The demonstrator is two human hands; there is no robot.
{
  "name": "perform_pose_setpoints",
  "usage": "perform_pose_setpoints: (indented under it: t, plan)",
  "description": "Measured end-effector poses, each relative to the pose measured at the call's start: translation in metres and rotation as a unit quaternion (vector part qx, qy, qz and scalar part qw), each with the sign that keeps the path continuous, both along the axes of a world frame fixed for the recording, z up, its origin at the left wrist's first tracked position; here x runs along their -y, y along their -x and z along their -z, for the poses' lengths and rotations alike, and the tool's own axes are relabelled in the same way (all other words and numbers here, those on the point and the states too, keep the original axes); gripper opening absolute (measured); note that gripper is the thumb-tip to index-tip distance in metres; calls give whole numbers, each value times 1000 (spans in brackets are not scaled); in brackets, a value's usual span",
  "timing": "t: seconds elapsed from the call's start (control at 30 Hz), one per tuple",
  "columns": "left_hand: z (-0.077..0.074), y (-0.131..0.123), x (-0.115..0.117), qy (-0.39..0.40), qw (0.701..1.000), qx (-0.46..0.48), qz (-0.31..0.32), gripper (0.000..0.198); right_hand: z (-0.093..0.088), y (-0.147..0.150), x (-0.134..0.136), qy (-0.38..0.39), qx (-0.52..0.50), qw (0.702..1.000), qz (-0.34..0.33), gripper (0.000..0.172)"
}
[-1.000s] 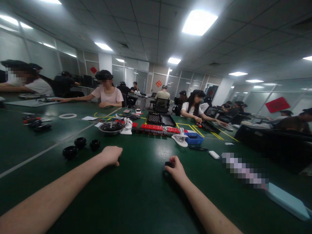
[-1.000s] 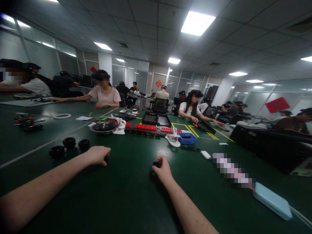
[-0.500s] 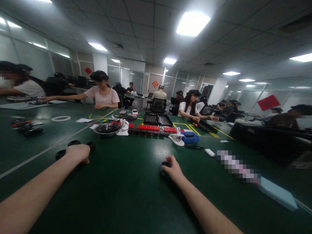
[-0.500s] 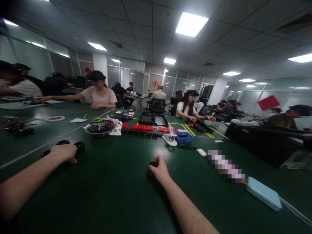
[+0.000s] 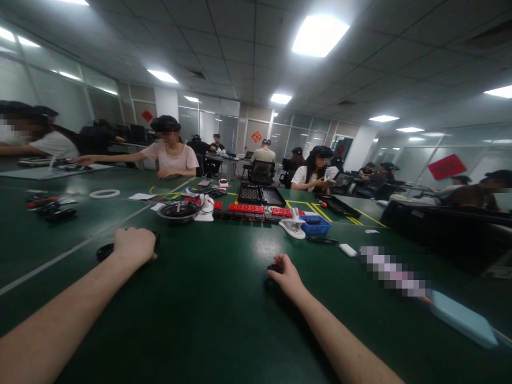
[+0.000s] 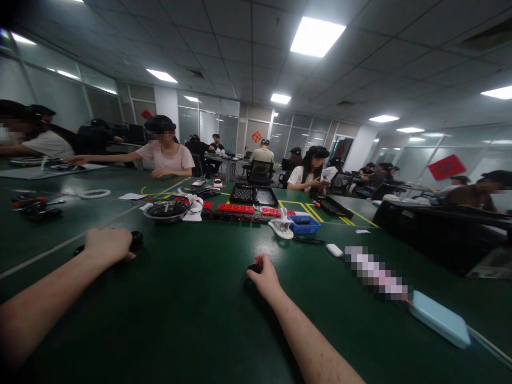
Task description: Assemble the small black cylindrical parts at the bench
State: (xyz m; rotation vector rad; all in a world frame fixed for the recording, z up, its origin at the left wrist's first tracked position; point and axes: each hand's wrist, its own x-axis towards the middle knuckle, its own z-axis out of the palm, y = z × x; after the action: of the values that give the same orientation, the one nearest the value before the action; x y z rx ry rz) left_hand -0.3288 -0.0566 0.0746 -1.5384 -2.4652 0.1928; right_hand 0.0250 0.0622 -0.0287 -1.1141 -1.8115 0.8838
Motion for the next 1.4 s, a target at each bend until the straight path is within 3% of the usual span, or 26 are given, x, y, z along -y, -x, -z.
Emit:
perform_pose_setpoints:
  t: [0.13,0.23,0.37,0.43,0.5,0.57,0.8,1.17,1.27,1.4]
  plan:
    - [2,-43,1,-70,995,9,76,25,1,1,2,-1,3,1000,14,19]
    - [22,-95,-1,-101,972,31,209,26,1,2,3,-3,1,1000,30,18]
    - [59,-158,0,-93,911,80,393,47,-2,3,5,-19,-2,998,52,23]
    - [72,-176,1,-107,861,111,485,59,-4,4,6,-28,-5,998,60,25]
    - [79,-185,-1,-115,834,119,526,64,-3,5,6,-29,-9,998,62,26]
    - [81,-189,-8,-126,835,121,522,67,-1,6,6,-19,-12,998,58,29]
    - [94,-196,-45,-153,876,170,425,82,1,8,5,8,-5,999,45,35]
    - [98,-191,-46,-125,883,229,390,88,-6,8,13,-19,13,999,-46,17]
    - [97,-191,-46,-144,874,249,391,82,-3,9,14,5,2,997,-81,34]
    - [89,-191,-44,-144,846,290,424,46,-1,9,17,31,-4,992,-121,65]
